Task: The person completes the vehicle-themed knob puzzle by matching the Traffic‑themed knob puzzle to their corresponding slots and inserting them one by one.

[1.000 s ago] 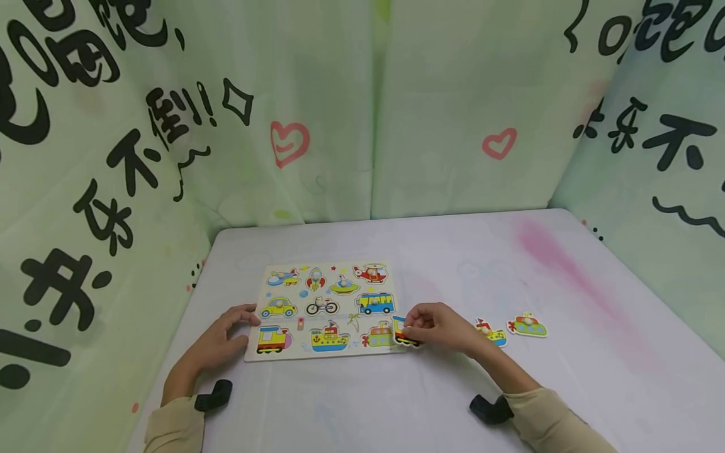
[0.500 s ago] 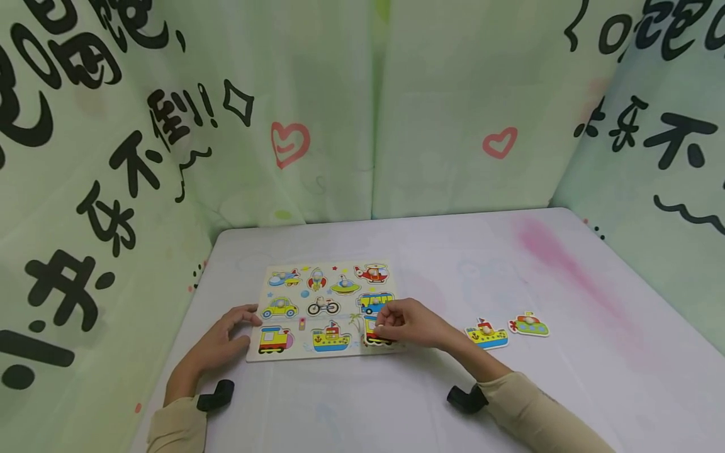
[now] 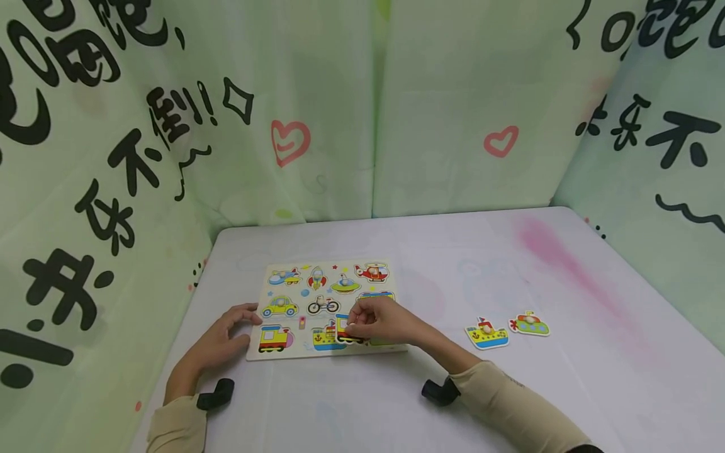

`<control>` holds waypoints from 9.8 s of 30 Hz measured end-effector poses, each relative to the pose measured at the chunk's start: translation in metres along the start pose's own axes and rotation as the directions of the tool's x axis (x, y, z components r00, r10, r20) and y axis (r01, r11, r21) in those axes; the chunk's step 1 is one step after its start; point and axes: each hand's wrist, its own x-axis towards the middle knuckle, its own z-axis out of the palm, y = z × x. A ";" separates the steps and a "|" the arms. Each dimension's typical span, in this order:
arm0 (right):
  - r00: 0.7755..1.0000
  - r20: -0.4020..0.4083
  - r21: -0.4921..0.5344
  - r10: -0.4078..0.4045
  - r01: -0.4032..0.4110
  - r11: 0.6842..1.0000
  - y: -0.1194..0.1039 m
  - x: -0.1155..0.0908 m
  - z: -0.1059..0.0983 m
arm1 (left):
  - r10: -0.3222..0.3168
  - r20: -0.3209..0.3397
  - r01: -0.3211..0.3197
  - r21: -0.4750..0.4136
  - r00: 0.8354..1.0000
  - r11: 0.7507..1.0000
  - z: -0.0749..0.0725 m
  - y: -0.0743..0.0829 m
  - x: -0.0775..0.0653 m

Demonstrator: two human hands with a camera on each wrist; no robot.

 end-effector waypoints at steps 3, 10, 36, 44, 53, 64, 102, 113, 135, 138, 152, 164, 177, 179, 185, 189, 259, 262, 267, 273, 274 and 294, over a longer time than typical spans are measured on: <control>1.000 -0.002 0.009 -0.009 0.009 1.000 -0.004 0.006 0.005 | 0.006 -0.003 -0.006 -0.004 1.000 1.000 0.000 -0.001 0.001; 0.999 0.007 0.033 -0.050 0.050 0.998 -0.017 0.022 0.021 | -0.019 0.003 0.019 0.007 1.000 1.000 0.000 -0.002 0.002; 0.994 -0.015 -0.022 -0.105 0.104 0.994 -0.030 0.072 0.080 | -0.037 0.017 0.037 0.006 0.999 0.999 0.000 0.001 0.001; 0.996 -0.009 0.005 -0.090 0.090 0.996 -0.033 0.083 0.088 | 0.005 0.014 -0.005 -0.006 1.000 1.000 -0.001 -0.001 0.001; 1.000 0.030 -0.055 -0.009 0.011 0.998 -0.038 0.096 0.095 | 0.076 0.004 -0.075 -0.053 0.997 0.996 -0.002 -0.004 0.001; 0.998 0.052 -0.189 0.027 -0.017 0.982 -0.048 0.106 0.098 | 0.101 0.007 -0.100 -0.056 0.995 0.993 -0.004 -0.004 0.000; 0.991 0.040 -0.067 -0.130 0.133 0.989 -0.049 0.070 0.076 | 0.027 0.012 -0.026 -0.042 1.000 0.999 -0.002 -0.002 0.000; 0.990 0.057 -0.100 -0.130 0.135 0.986 -0.042 0.055 0.061 | 0.001 0.008 -0.001 -0.031 1.000 1.000 -0.001 -0.001 0.000; 0.995 -0.003 -0.045 -0.099 0.099 0.994 -0.022 0.011 0.021 | -0.017 0.014 0.018 -0.028 1.000 0.999 0.000 -0.002 0.001; 0.997 -0.018 -0.043 -0.075 0.074 0.996 -0.017 0.005 0.015 | -0.003 0.010 0.003 -0.026 1.000 1.000 0.000 -0.002 0.000; 0.998 -0.057 -0.067 -0.025 0.021 0.998 0.006 -0.021 -0.009 | 0.005 0.005 -0.005 -0.023 1.000 1.000 0.000 -0.002 -0.001; 0.992 -0.124 -0.109 0.001 -0.014 0.994 0.023 -0.041 -0.025 | -0.008 0.010 0.009 -0.028 1.000 1.000 0.000 -0.001 -0.001; 0.981 -0.173 -0.115 0.083 -0.103 0.988 0.040 -0.064 -0.044 | -0.007 0.015 0.007 -0.025 1.000 1.000 0.002 -0.002 -0.001; 0.978 -0.187 -0.116 0.094 -0.117 0.986 0.042 -0.069 -0.048 | 0.003 0.014 -0.003 -0.025 1.000 1.000 0.001 -0.001 -0.001; 0.964 -0.238 -0.090 0.118 -0.143 0.986 0.046 -0.080 -0.058 | 0.013 0.012 -0.013 -0.019 1.000 1.000 -0.003 0.001 -0.001; 0.950 -0.267 -0.066 0.160 -0.184 0.981 0.051 -0.089 -0.063 | 0.012 0.014 -0.011 -0.017 1.000 1.000 -0.003 0.001 0.001; 0.908 -0.293 -0.098 0.299 -0.340 0.936 0.096 -0.159 -0.109 | 0.014 0.014 -0.014 -0.016 1.000 1.000 -0.003 0.001 0.001; 0.903 -0.305 -0.075 0.302 -0.339 0.938 0.094 -0.158 -0.107 | 0.009 0.013 -0.009 -0.014 1.000 1.000 -0.003 0.001 0.001; 0.900 -0.319 -0.006 0.297 -0.315 0.949 0.091 -0.156 -0.103 | -0.001 0.014 0.001 -0.013 1.000 1.000 -0.003 0.001 0.000; 0.891 -0.353 0.072 0.285 -0.278 0.958 0.086 -0.151 -0.097 | -0.018 0.020 0.019 -0.019 1.000 1.000 -0.002 0.002 -0.001; 0.890 -0.359 0.076 0.281 -0.272 0.959 0.085 -0.149 -0.096 | -0.019 0.020 0.020 -0.020 1.000 1.000 -0.001 0.002 -0.001; 0.912 -0.315 0.138 0.263 -0.230 0.963 0.057 -0.108 -0.079 | -0.010 0.009 0.010 -0.007 1.000 1.000 -0.001 0.000 0.001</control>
